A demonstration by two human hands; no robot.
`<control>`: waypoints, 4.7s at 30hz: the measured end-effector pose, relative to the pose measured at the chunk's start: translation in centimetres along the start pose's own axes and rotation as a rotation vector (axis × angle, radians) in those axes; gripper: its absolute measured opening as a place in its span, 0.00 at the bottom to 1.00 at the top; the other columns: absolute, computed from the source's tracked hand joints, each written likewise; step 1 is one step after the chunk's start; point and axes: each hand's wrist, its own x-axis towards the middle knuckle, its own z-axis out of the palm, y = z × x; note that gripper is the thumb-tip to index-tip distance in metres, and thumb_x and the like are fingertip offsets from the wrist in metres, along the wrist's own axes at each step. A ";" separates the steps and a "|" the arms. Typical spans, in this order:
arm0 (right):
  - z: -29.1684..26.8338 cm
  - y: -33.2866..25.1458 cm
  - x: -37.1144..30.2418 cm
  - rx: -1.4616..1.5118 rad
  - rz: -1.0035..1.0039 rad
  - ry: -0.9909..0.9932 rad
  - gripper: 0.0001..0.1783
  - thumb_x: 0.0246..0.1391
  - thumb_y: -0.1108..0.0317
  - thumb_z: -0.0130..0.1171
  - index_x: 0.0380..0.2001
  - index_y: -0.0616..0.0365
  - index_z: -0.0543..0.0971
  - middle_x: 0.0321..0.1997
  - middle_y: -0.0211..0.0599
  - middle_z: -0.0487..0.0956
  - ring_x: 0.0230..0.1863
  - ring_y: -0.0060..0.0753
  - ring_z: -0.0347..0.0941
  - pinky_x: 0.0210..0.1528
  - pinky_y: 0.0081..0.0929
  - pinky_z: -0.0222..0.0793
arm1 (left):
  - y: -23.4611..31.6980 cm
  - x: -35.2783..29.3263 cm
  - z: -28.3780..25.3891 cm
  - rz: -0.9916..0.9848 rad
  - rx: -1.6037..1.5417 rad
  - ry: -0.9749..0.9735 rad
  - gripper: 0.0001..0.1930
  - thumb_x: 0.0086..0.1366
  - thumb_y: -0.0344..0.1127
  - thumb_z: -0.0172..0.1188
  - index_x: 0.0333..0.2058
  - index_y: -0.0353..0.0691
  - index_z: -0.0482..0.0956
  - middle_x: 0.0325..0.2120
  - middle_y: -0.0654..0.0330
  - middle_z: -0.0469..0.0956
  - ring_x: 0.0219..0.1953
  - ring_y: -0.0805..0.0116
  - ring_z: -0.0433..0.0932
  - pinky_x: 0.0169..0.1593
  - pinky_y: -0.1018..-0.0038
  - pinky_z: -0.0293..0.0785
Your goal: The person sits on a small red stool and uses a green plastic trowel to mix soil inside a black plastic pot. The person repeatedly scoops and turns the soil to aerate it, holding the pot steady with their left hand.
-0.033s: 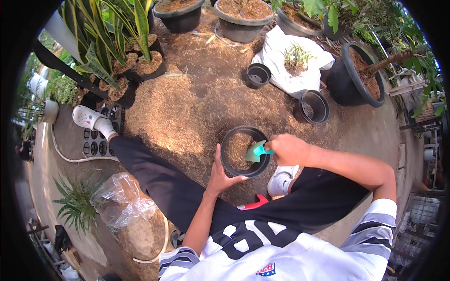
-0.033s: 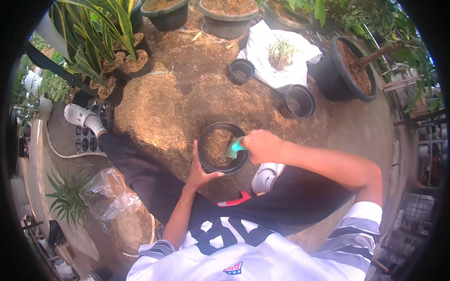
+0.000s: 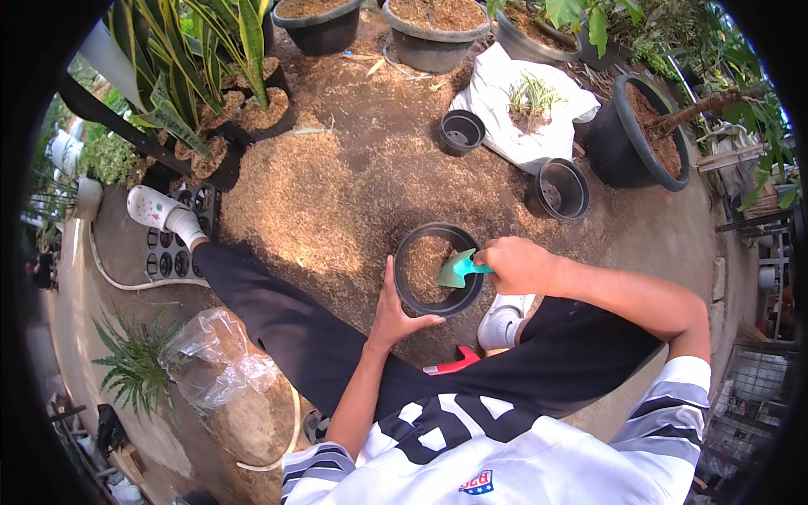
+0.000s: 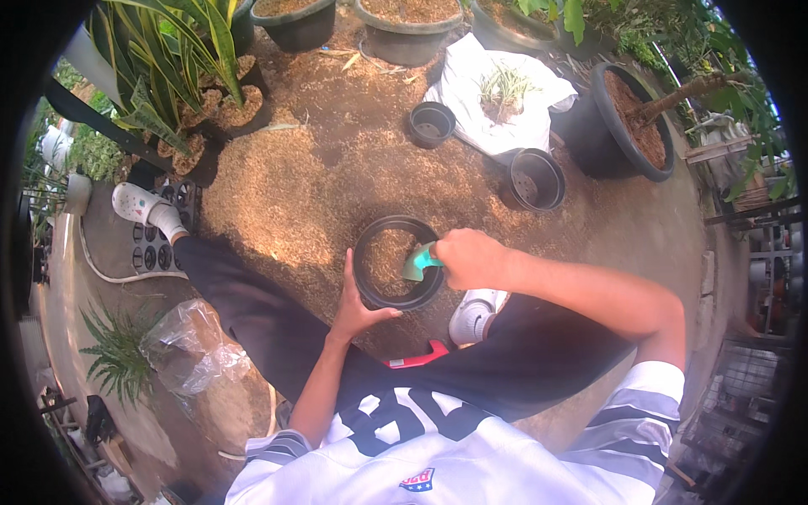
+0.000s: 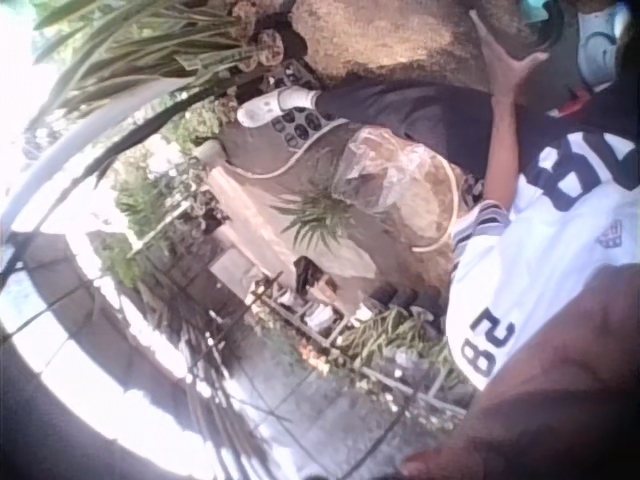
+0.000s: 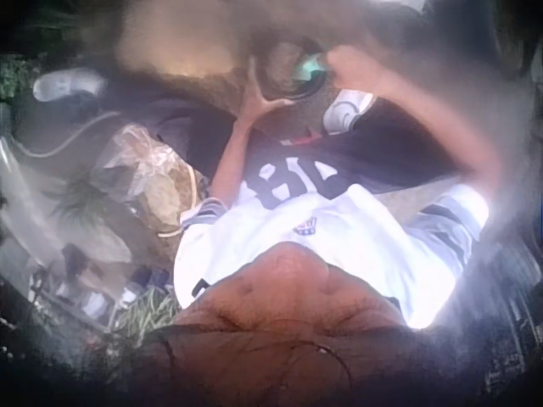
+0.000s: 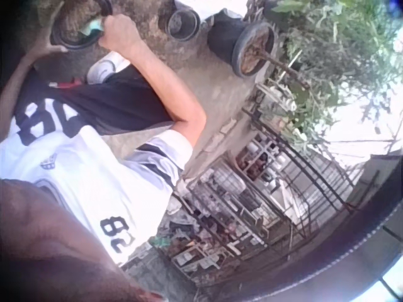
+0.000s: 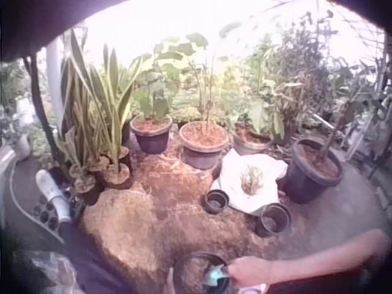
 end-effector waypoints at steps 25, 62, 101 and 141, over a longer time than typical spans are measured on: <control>-2.1 -1.9 -0.1 0.069 0.047 -0.033 0.20 0.47 0.77 0.62 0.46 0.65 0.85 0.37 0.57 0.85 0.41 0.60 0.84 0.46 0.52 0.79 | -0.6 0.3 -0.3 0.003 0.007 0.035 0.77 0.33 0.52 0.90 0.77 0.44 0.45 0.72 0.38 0.60 0.72 0.42 0.66 0.73 0.51 0.64; -4.4 -2.6 1.2 -0.018 -0.085 0.013 0.13 0.43 0.76 0.62 0.36 0.66 0.85 0.30 0.57 0.84 0.35 0.61 0.84 0.41 0.50 0.82 | -3.0 0.0 0.5 -0.028 -0.033 0.048 0.77 0.32 0.54 0.90 0.77 0.51 0.44 0.70 0.39 0.62 0.70 0.41 0.68 0.72 0.50 0.67; -5.1 -4.0 1.7 -0.434 -0.163 -0.120 0.05 0.45 0.72 0.67 0.28 0.60 0.85 0.30 0.46 0.86 0.36 0.47 0.87 0.37 0.42 0.83 | -2.6 0.1 0.5 -0.006 -0.059 0.041 0.79 0.32 0.51 0.91 0.77 0.52 0.43 0.70 0.41 0.64 0.68 0.44 0.72 0.71 0.51 0.69; -5.1 -1.5 1.5 -0.209 -0.021 -0.141 0.15 0.46 0.70 0.68 0.41 0.56 0.88 0.32 0.47 0.87 0.40 0.52 0.86 0.41 0.45 0.81 | -1.2 0.2 0.2 0.001 -0.088 -0.013 0.81 0.40 0.44 0.89 0.78 0.50 0.27 0.71 0.39 0.62 0.68 0.48 0.72 0.70 0.53 0.71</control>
